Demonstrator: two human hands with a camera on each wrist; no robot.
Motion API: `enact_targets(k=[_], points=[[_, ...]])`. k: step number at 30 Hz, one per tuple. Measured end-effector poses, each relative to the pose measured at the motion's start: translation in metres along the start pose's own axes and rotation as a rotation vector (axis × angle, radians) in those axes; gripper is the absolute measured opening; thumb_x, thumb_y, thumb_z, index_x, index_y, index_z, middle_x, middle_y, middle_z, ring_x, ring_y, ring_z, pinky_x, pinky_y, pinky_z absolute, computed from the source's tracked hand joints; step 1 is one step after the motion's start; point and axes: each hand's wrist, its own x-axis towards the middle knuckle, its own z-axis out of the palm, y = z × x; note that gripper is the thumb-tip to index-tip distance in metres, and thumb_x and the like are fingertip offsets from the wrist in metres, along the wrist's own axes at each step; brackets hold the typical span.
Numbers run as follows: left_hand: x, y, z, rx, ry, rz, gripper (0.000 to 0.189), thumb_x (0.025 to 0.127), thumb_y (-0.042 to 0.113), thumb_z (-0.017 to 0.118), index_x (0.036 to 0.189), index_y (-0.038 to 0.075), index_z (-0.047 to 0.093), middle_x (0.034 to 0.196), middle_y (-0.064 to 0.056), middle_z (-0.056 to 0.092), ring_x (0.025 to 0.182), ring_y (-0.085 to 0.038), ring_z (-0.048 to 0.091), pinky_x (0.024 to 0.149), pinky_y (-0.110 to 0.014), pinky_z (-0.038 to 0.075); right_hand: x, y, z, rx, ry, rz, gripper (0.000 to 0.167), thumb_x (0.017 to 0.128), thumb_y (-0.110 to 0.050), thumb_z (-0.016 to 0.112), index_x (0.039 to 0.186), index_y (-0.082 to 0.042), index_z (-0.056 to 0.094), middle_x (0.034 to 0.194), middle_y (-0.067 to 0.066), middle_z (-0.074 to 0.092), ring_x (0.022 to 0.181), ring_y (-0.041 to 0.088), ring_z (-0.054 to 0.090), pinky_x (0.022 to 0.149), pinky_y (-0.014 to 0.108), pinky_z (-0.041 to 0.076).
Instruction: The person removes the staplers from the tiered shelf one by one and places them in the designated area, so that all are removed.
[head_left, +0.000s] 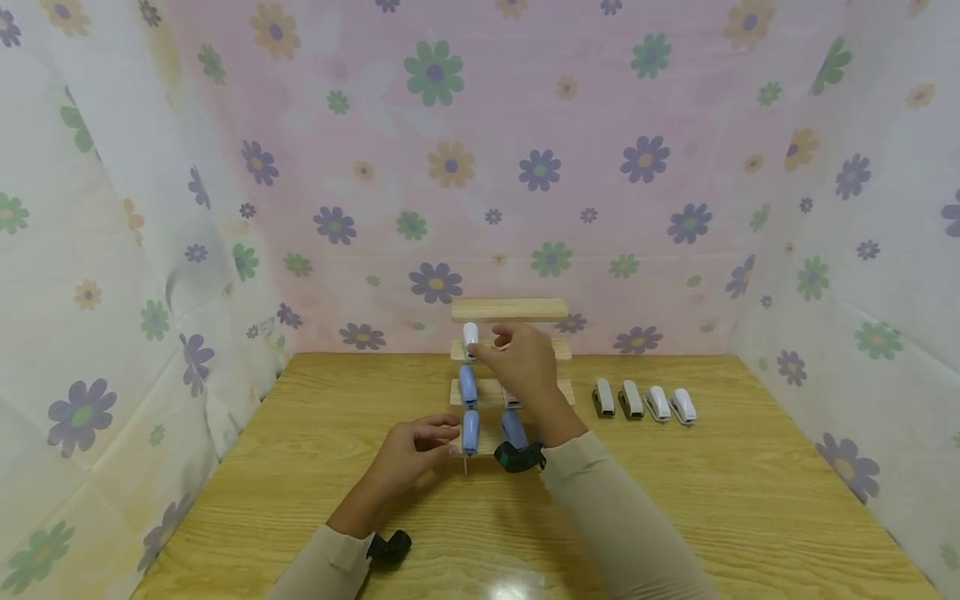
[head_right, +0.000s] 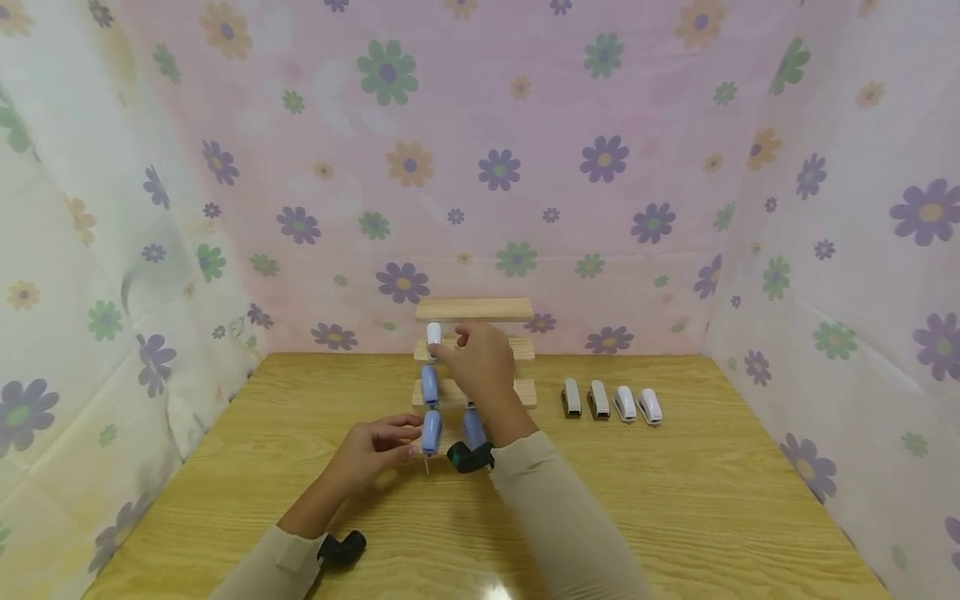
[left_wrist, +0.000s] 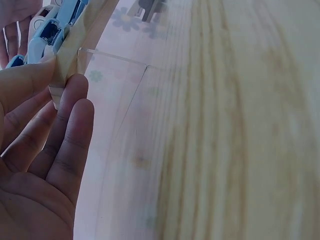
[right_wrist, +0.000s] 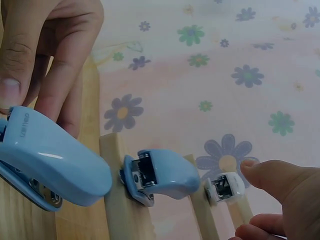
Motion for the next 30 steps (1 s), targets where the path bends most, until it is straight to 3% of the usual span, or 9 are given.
enact_targets(k=[7, 11, 22, 30], points=[[-0.001, 0.0, -0.001, -0.026, -0.002, 0.013, 0.034, 0.092, 0.021, 0.081, 0.123, 0.008, 0.077, 0.144, -0.008, 0.063, 0.12, -0.029, 0.069, 0.094, -0.026, 0.059, 0.003, -0.004, 0.012, -0.079, -0.04, 0.029, 0.062, 0.085, -0.057, 0.08, 0.13, -0.015, 0.074, 0.104, -0.001, 0.076, 0.076, 0.014, 0.067, 0.061, 0.03, 0.056], [-0.001, 0.0, -0.001, -0.029, 0.003, 0.019, 0.034, 0.092, 0.02, 0.081, 0.123, 0.007, 0.077, 0.144, -0.009, 0.063, 0.122, -0.029, 0.068, 0.095, -0.026, 0.059, 0.005, -0.009, 0.015, -0.124, -0.052, 0.004, 0.063, 0.086, -0.056, 0.08, 0.131, -0.012, 0.073, 0.102, 0.0, 0.076, 0.073, 0.013, 0.065, 0.06, 0.028, 0.054], [-0.001, 0.004, 0.0, -0.037, -0.016, 0.021, 0.033, 0.094, 0.017, 0.079, 0.124, 0.005, 0.076, 0.146, -0.011, 0.062, 0.121, -0.032, 0.069, 0.094, -0.025, 0.059, 0.007, -0.011, 0.019, -0.166, -0.002, -0.076, 0.034, 0.09, -0.044, 0.081, 0.105, -0.015, 0.082, 0.079, -0.002, 0.074, 0.057, 0.011, 0.059, 0.047, 0.026, 0.045], [-0.002, 0.004, 0.001, -0.031, -0.015, 0.024, 0.031, 0.094, 0.016, 0.079, 0.123, 0.005, 0.076, 0.145, -0.01, 0.062, 0.118, -0.03, 0.07, 0.093, -0.025, 0.059, 0.005, -0.012, 0.019, -0.085, -0.008, -0.041, 0.02, 0.092, -0.032, 0.076, 0.102, -0.015, 0.082, 0.06, -0.005, 0.064, 0.046, 0.012, 0.048, 0.04, 0.023, 0.035]])
